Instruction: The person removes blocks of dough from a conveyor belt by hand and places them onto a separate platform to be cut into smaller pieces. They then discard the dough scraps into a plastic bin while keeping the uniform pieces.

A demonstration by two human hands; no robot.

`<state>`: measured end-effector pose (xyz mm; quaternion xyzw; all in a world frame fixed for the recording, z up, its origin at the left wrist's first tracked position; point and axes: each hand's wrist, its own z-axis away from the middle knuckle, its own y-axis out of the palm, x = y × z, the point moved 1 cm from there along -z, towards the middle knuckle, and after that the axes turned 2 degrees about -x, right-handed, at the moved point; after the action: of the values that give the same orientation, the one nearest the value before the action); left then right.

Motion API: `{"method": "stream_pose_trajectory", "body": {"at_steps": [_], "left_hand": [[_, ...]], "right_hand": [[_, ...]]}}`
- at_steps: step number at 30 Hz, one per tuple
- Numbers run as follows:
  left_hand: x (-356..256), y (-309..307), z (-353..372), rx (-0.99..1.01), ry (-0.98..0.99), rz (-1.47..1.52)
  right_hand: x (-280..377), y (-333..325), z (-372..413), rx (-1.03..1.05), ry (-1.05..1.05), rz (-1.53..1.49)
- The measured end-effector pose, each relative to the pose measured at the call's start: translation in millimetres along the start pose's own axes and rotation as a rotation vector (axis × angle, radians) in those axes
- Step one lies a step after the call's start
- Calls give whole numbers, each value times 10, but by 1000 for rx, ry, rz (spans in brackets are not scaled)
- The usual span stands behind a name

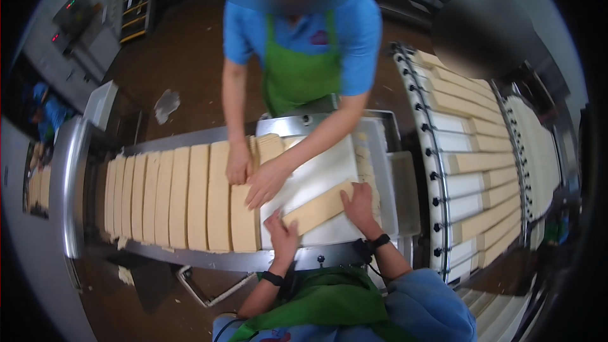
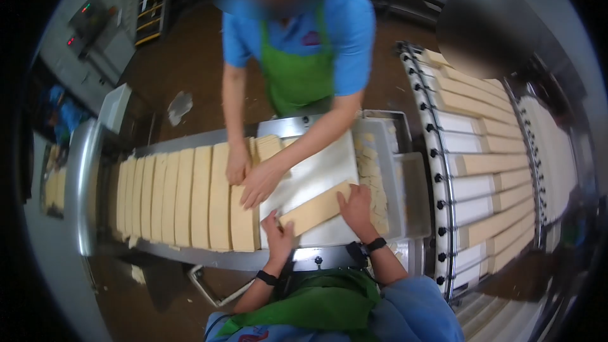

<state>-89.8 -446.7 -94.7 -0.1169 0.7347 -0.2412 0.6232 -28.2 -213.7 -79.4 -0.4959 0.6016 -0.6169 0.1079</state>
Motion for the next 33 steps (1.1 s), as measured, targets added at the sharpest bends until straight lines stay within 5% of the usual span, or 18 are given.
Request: {"method": "stream_pose_trajectory", "body": {"at_steps": [2,6,8,10,12,15,18,21,28,30,33], "left_hand": [[503,193,88,91,-538,538],[699,9,89,118,-658,689],[336,-193,18,192,-432,135],[200,-72,161,-86,-54,-494],[-28,5,250,-48,-35,-581],[174,108,136,268,-219,-332],[-79,172,107,312,-367,34],[-53,379,141,309,-273,190],[-1190,1258,298,504,-196,767],[-1827,1509,349,615,-205,920],[-1918,1951,470,774,-344,1199]], "right_hand": [[19,-15,16,-14,-27,-48],[-131,54,63,-64,-54,-139],[-61,-30,-2,82,67,-199],[-75,71,55,61,-13,34],[47,-128,8,188,-2,-10],[-9,-58,119,124,7,-280],[-35,-169,247,21,69,-482],[-163,-503,310,25,228,-577],[-770,-1856,284,-478,48,-374],[-814,-2306,290,-561,-67,-241],[-878,-2598,333,-570,-207,-30]]}}
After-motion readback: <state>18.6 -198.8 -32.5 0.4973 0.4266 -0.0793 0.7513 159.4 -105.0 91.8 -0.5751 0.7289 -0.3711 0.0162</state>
